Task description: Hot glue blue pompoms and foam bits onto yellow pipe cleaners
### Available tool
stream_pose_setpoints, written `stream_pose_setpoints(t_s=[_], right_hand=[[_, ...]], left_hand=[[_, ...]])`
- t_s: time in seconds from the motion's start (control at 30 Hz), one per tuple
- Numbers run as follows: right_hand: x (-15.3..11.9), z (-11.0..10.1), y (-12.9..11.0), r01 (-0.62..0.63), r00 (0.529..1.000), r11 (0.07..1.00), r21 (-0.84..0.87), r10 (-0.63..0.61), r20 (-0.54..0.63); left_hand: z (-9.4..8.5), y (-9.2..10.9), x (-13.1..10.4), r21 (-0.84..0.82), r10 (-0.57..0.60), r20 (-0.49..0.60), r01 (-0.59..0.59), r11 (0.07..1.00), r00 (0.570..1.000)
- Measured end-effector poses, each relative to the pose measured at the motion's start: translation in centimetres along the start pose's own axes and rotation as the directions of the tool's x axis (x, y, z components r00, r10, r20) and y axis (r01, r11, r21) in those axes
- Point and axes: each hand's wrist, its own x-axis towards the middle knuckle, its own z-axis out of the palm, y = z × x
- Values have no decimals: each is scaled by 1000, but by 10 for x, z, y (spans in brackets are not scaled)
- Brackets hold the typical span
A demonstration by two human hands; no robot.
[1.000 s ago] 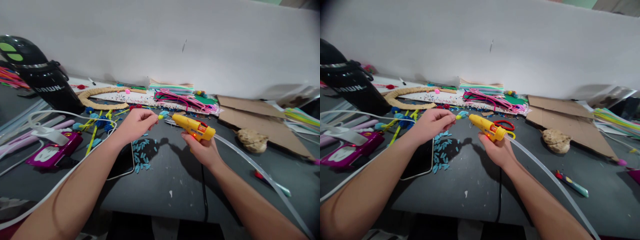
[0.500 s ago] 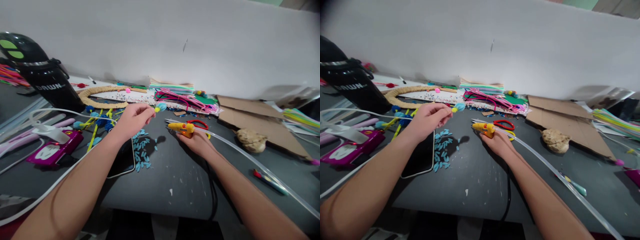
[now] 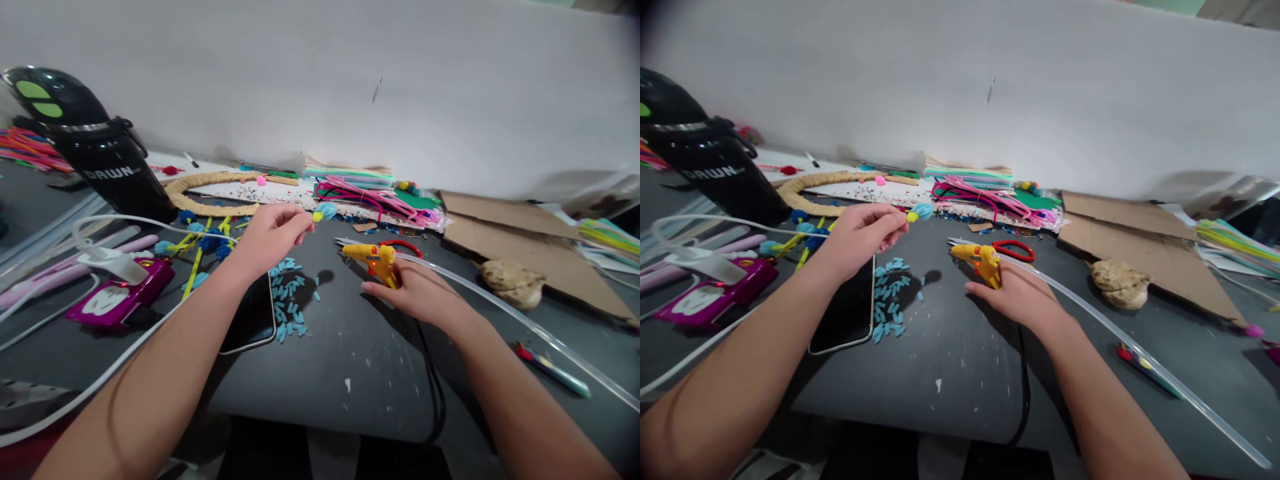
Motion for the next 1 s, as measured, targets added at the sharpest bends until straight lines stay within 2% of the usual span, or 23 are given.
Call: stream_pose_setpoints(t_s=[0.2, 0.3, 0.37, 0.4, 0.43, 0.47, 0.5, 0.53, 0.57, 0.6, 0.63, 0.7, 0.8, 0.9, 1.0], right_hand=[[-8, -13, 5, -152, 978, 985, -78, 162, 132], [-18, -26, 6, -139, 953, 990, -39, 144, 268], [-28, -33, -2, -56, 905, 993, 102, 7, 425], [-32, -35, -10, -4, 860, 975, 222, -110, 498], [-34, -35, -20, 64, 787, 928, 366, -273, 554], [-34, -33, -33, 143, 754, 860, 490, -415, 509], [-30, -29, -48, 230, 777, 795, 561, -497, 386], [-23, -23, -63, 321, 840, 755, 572, -506, 197], [-12, -16, -78, 376, 889, 772, 512, -456, 36], [2, -8, -92, 404, 906, 815, 416, -419, -61], [18, 0, -104, 401, 915, 856, 325, -392, -98], [51, 14, -121, 341, 940, 928, 149, -336, -60], [88, 28, -134, 313, 950, 945, 95, -313, -10], [104, 37, -139, 290, 954, 954, 77, -294, 57], [107, 41, -141, 299, 950, 951, 74, -304, 67]], left_hand=[[-1, 1, 0, 22, 6, -4, -6, 1000, 1000], [-1, 1, 0, 21, 7, -7, -7, 1000, 1000], [0, 1, 1, 18, 12, -8, -12, 1000, 1000], [0, 0, 1, 17, 16, -7, -16, 1000, 1000], [0, 1, 1, 17, 21, -6, -21, 1000, 1000], [0, 1, 1, 15, 26, -5, -26, 1000, 1000], [0, 1, 1, 13, 31, -6, -31, 999, 1000], [0, 1, 1, 12, 37, -9, -37, 999, 999], [0, 1, 1, 11, 44, -14, -44, 999, 999], [0, 2, 1, 9, 53, -21, -53, 999, 998], [0, 2, 1, 6, 60, -27, -60, 998, 998], [-1, 3, 1, -14, 62, -39, -63, 998, 997], [-2, 4, 0, -56, 46, -50, -48, 997, 998], [-2, 4, -1, -68, 45, -40, -48, 997, 998], [-3, 4, -1, -66, 52, -25, -53, 996, 998]])
